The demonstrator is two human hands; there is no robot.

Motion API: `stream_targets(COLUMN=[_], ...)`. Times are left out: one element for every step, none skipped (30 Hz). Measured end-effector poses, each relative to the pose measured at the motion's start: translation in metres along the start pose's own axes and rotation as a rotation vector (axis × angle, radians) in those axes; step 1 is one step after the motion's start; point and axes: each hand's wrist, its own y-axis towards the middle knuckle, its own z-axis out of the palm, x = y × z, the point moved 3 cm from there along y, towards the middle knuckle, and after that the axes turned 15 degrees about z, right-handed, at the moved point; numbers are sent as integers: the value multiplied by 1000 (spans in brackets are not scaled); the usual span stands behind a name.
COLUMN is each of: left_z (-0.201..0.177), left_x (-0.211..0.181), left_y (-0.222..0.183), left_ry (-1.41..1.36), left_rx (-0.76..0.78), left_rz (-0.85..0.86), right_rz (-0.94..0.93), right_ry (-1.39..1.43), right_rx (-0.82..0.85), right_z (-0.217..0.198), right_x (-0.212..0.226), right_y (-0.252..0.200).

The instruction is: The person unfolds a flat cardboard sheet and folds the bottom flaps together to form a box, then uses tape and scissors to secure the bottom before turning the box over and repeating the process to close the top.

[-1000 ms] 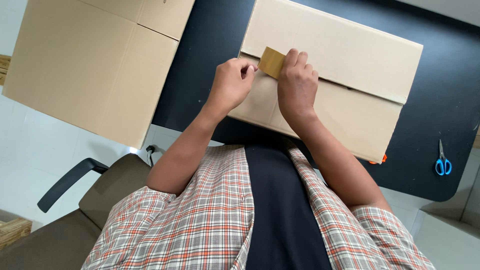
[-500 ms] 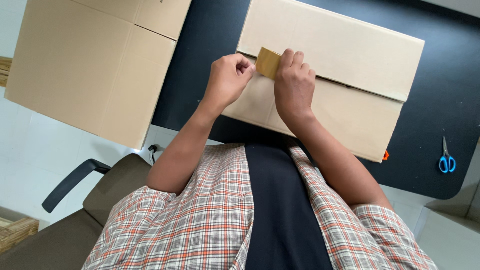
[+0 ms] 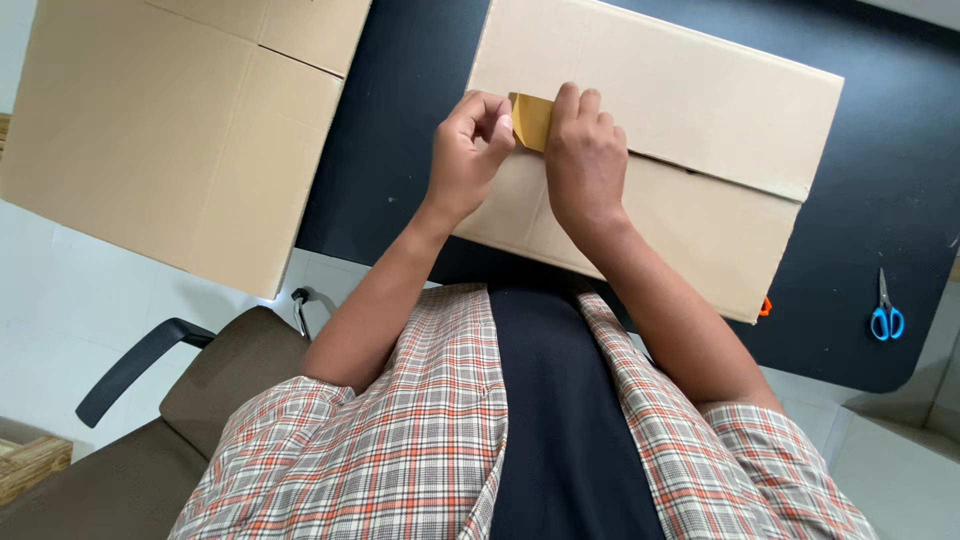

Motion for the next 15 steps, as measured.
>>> stream_targets(left_z=[2, 4, 5, 5, 5, 4, 3, 3, 3, 4, 4, 2, 3, 5, 7], left_x=[4, 10, 15, 11, 9, 7, 5, 2, -1, 2, 5, 7, 12, 17, 23], left_y=[-1, -4, -7, -4, -3, 0, 2, 4, 5, 5, 4, 5, 4, 3, 1], left_ry=[-1, -51, -100, -99, -92, -83, -81, 11, 103, 104, 133, 163, 166, 75, -15], left_rx=[-2, -25, -48, -47, -57, -68, -68, -50, -31, -36, -61, -87, -93, -126, -158], left_rz=[0, -96, -191, -193, -279, -363, -362, -349, -336, -334, -299, -264, -263, -260, -256], right_rz=[-2, 7, 16, 16, 19, 22, 22, 24, 26, 22, 20, 17, 12, 9, 6], right_ry=[-1, -16, -31, -30, -36, -40, -38, -62, -86, -84, -110, -134, -130, -89, -47], right_rx=[0, -2, -3, -1, -2, -4, -5, -19, -34, -37, -64, -90, -94, -32, 30], right_z=[3, 5, 8, 10, 11, 13, 14, 13, 12, 11, 9, 8, 7, 8, 9], right_x=[1, 2, 3, 3, 3, 4, 6, 7, 8, 8, 8, 9, 8, 5, 3], right_y=[-1, -1, -2, -2, -1, 1, 1, 0, -1, -1, -1, 0, 1, 2, 2])
